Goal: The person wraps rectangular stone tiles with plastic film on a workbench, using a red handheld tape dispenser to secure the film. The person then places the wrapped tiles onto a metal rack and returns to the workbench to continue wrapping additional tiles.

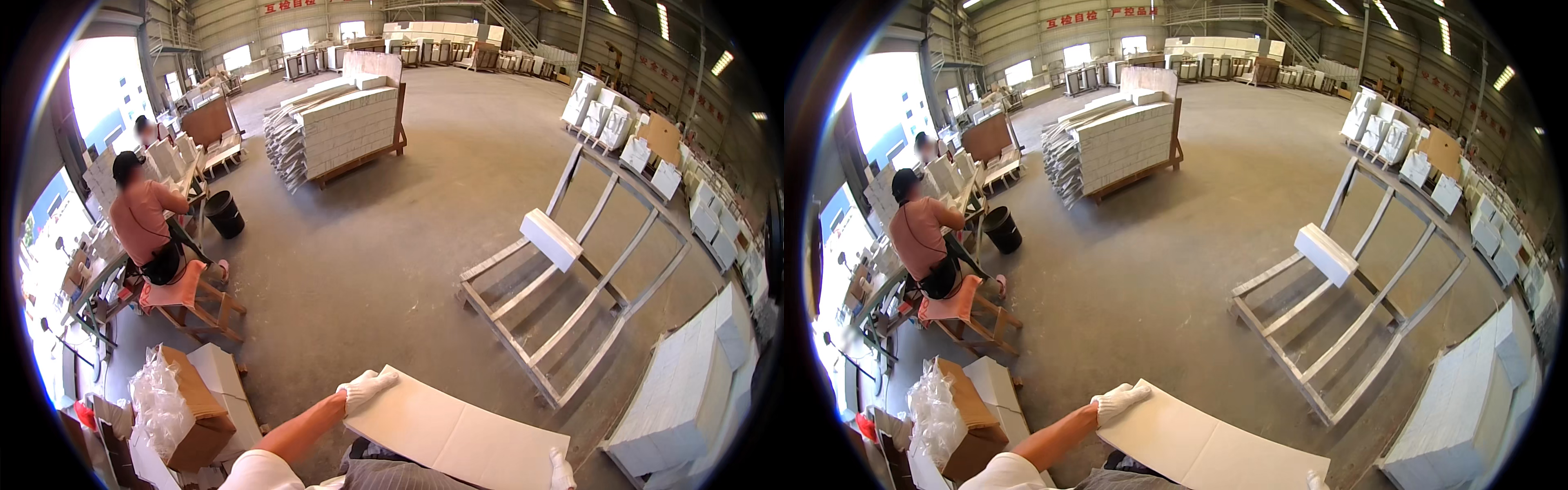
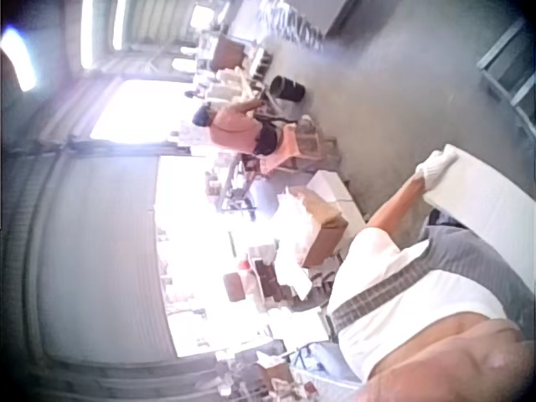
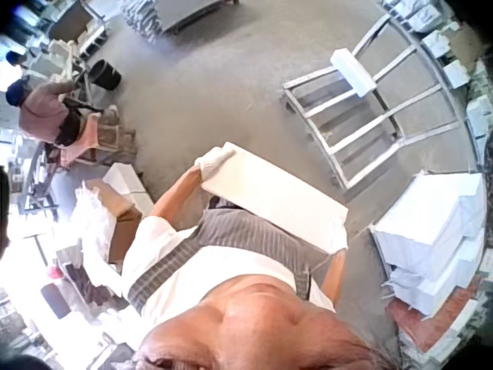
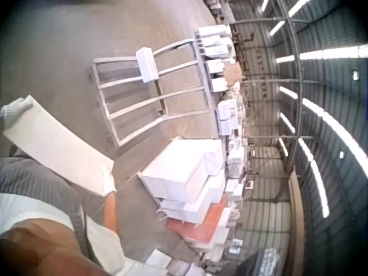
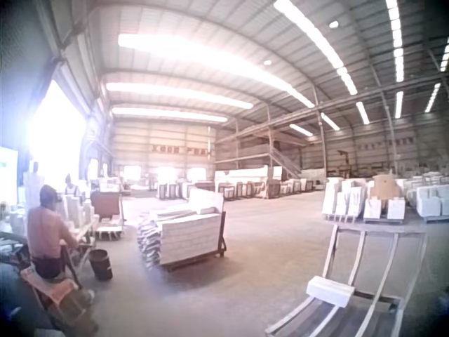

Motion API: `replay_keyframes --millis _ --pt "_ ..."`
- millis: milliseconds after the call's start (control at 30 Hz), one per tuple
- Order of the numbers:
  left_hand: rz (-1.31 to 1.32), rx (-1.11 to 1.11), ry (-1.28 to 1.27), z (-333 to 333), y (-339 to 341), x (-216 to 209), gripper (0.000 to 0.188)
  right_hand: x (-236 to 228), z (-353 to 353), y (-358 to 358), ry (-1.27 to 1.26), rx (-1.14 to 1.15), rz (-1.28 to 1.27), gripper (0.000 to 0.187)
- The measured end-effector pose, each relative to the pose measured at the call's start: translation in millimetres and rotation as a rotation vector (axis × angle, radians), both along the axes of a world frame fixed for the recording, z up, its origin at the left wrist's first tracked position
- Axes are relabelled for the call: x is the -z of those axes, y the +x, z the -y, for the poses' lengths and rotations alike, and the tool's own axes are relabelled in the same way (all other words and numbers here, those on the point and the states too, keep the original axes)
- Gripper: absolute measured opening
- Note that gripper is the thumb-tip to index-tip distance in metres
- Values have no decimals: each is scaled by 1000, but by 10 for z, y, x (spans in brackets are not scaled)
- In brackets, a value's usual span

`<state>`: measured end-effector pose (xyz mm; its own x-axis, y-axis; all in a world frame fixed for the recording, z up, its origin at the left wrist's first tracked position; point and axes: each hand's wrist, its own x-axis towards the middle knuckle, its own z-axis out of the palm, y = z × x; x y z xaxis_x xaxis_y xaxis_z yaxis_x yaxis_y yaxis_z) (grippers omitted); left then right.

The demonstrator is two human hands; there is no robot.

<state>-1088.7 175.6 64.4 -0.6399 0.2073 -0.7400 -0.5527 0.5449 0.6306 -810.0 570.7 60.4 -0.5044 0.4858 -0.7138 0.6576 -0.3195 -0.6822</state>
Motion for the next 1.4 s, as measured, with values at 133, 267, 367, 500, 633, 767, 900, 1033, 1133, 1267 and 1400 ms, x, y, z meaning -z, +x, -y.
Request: replay_keyframes --millis 133,267,367,500,633,767,900,1033,1133,1267,1400 --pt "53 153 81 -298 -1063 -510 70 -84 -7 -682 -29 88 -45 70" --pt "-33 109 36 -634 -1792 -484 67 -164 -82 -1275 83 158 12 66" --pt "-41 86 60 -934 -2361 -275 65 380 -562 -1447 -136 329 -219 55" --pt "24 80 120 -1336 -3133 -49 60 228 -955 -2298 -154 304 -101 55" --pt "44 63 122 -1692 -3896 224 72 179 -1432 -3138 -65 281 -83 55" --pt "40 -14 120 -2083 -4382 -103 62 -234 -1876 -4011 -98 245 -42 55" --pt "-20 -95 158 -2404 -4900 -90 56 -119 -2225 -4551 -90 213 -107 57" --pt "39 -63 143 -2572 -5579 -25 57 -89 -2403 -5156 -133 248 -48 59" --pt "72 -33 150 -2778 -6158 48 58 -166 -2478 -5650 -133 287 -26 58" --pt "88 40 240 -3115 -7086 262 59 -237 -2505 -6310 -79 387 -45 55" --pt "164 262 252 -3357 -8213 368 62 -252 -2388 -7018 -145 503 -84 54"
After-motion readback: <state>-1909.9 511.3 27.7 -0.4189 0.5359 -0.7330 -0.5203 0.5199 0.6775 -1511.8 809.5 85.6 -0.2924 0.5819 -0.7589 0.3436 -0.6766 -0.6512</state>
